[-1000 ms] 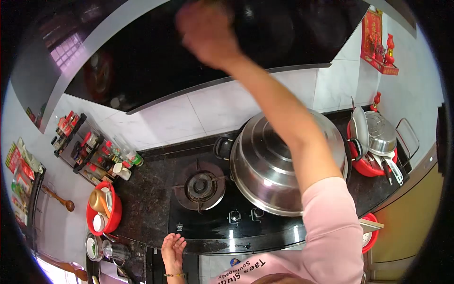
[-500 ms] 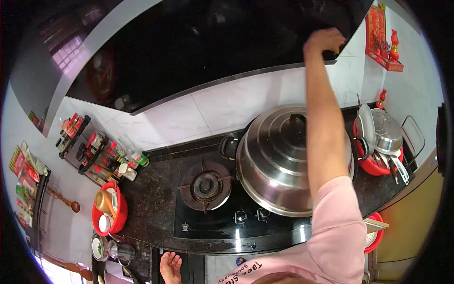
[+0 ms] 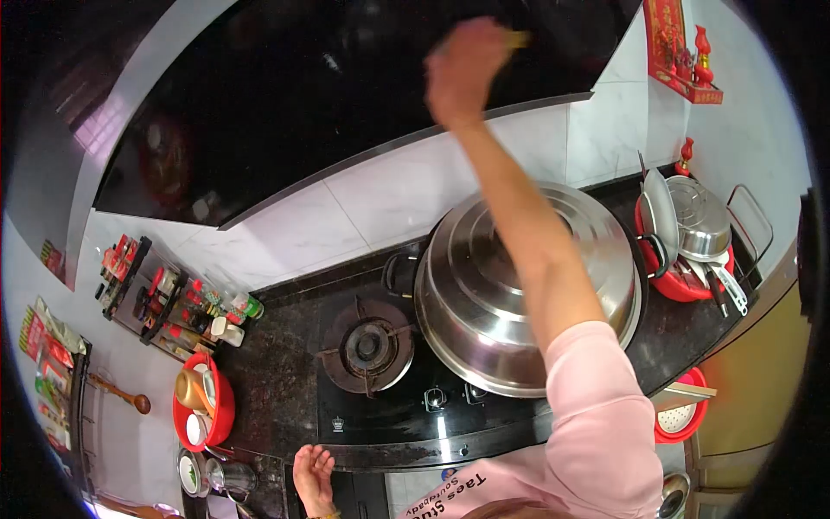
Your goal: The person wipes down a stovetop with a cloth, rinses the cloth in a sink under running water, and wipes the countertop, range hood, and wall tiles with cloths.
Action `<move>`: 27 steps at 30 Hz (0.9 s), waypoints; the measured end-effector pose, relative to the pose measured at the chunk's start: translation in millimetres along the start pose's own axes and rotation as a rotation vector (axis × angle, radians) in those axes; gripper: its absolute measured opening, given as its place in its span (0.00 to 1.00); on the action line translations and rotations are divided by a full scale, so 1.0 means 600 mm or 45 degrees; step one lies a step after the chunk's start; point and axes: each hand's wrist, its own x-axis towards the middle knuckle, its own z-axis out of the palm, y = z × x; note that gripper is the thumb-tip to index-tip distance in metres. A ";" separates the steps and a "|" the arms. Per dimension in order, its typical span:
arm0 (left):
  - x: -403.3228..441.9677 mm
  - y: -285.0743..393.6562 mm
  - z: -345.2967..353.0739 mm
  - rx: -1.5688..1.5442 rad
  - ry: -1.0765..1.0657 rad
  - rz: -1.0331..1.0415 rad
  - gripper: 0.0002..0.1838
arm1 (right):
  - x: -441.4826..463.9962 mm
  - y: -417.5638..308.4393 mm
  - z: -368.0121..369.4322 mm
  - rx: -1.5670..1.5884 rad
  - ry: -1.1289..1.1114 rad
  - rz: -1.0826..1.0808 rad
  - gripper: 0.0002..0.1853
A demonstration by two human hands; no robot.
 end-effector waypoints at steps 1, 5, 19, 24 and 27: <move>0.004 -0.008 -0.027 -0.001 0.013 -0.002 0.10 | 0.008 0.029 0.015 0.093 0.289 0.158 0.29; -0.004 -0.028 -0.086 -0.091 0.123 -0.035 0.10 | 0.032 0.179 0.099 -0.895 -0.601 1.226 0.24; 0.072 0.023 0.023 -0.122 -0.261 -0.061 0.08 | -0.030 -0.266 0.077 -0.202 -1.490 0.522 0.19; 0.071 0.023 -0.078 -0.116 -0.134 -0.049 0.08 | 0.112 -0.074 -0.114 -1.074 -1.451 -0.084 0.26; 0.067 0.002 -0.163 -0.113 0.056 -0.070 0.11 | 0.140 0.056 -0.054 -1.501 -1.262 -0.183 0.31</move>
